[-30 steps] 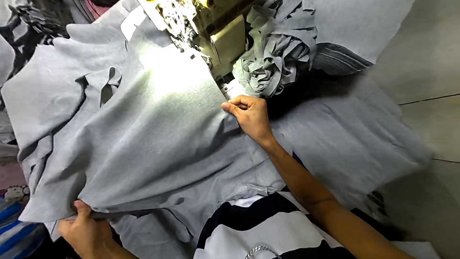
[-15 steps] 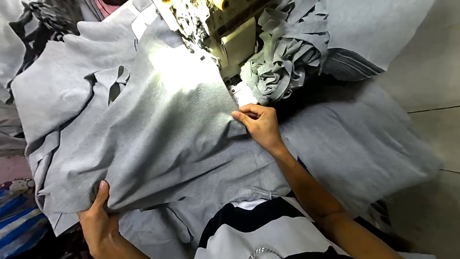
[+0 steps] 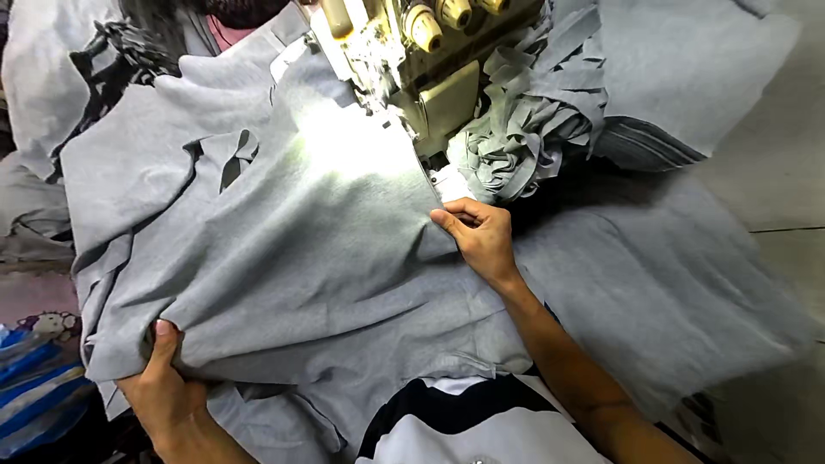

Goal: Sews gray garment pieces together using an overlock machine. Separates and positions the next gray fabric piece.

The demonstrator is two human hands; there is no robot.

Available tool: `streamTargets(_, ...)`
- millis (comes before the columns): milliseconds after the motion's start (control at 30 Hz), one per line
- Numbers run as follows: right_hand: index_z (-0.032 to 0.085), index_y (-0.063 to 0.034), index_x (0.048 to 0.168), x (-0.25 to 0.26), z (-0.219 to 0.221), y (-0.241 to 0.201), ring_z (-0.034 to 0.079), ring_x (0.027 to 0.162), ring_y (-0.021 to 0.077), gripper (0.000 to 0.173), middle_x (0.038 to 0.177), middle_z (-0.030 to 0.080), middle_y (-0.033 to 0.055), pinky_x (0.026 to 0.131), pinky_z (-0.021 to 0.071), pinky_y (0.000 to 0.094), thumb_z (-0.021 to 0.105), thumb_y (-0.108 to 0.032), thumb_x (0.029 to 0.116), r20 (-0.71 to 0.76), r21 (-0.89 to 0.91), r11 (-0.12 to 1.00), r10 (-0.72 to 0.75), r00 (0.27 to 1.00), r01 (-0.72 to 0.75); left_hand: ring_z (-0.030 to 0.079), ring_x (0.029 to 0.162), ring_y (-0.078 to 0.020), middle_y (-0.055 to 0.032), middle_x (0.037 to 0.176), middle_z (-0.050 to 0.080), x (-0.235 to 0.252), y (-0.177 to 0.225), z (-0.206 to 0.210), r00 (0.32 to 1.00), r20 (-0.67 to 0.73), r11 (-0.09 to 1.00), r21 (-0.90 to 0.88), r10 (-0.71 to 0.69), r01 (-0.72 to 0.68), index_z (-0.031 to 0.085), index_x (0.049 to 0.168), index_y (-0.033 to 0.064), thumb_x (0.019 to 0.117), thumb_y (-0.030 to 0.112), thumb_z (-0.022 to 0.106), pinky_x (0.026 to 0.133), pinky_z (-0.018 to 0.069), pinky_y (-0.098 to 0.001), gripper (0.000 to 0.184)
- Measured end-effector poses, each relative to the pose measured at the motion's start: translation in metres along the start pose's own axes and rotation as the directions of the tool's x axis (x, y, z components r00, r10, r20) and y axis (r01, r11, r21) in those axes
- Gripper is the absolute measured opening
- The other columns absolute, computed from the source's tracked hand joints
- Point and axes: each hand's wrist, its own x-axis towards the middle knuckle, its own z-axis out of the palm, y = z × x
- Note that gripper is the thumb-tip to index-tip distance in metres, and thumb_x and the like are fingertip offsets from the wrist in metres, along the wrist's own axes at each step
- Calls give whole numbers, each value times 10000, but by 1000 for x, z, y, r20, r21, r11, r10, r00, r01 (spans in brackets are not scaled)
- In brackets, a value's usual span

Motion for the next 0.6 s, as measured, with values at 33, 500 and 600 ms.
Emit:
streamTargets(33,756,-71,975,3,1,-2,670,654,33,116,794,735,-13,595,574,201,767,-181,937,-1,3,1000,-16,1000,16,655,1108,-82,-31,1222,651,4,1,-1,1000,6,1000,2,22,-22,398,1430,-8,1010,101,605,1016,538,-300,481)
streamTargets(500,715,-79,969,35,6,-14,603,541,103,142,734,677,28,467,513,248,708,-219,989,60,5,995,-104,993,104,613,1178,-50,3,1302,623,56,11,7,988,146,983,166,47,-71,411,1471,47,1031,518,522,1049,508,-302,654)
streamTargets(600,707,-77,969,26,0,-17,593,538,87,139,736,673,23,470,505,232,712,-215,985,66,-8,997,-75,995,76,587,1049,16,-43,1188,613,18,-4,-9,950,311,918,385,-33,-94,470,1362,-64,996,470,579,935,506,-221,656)
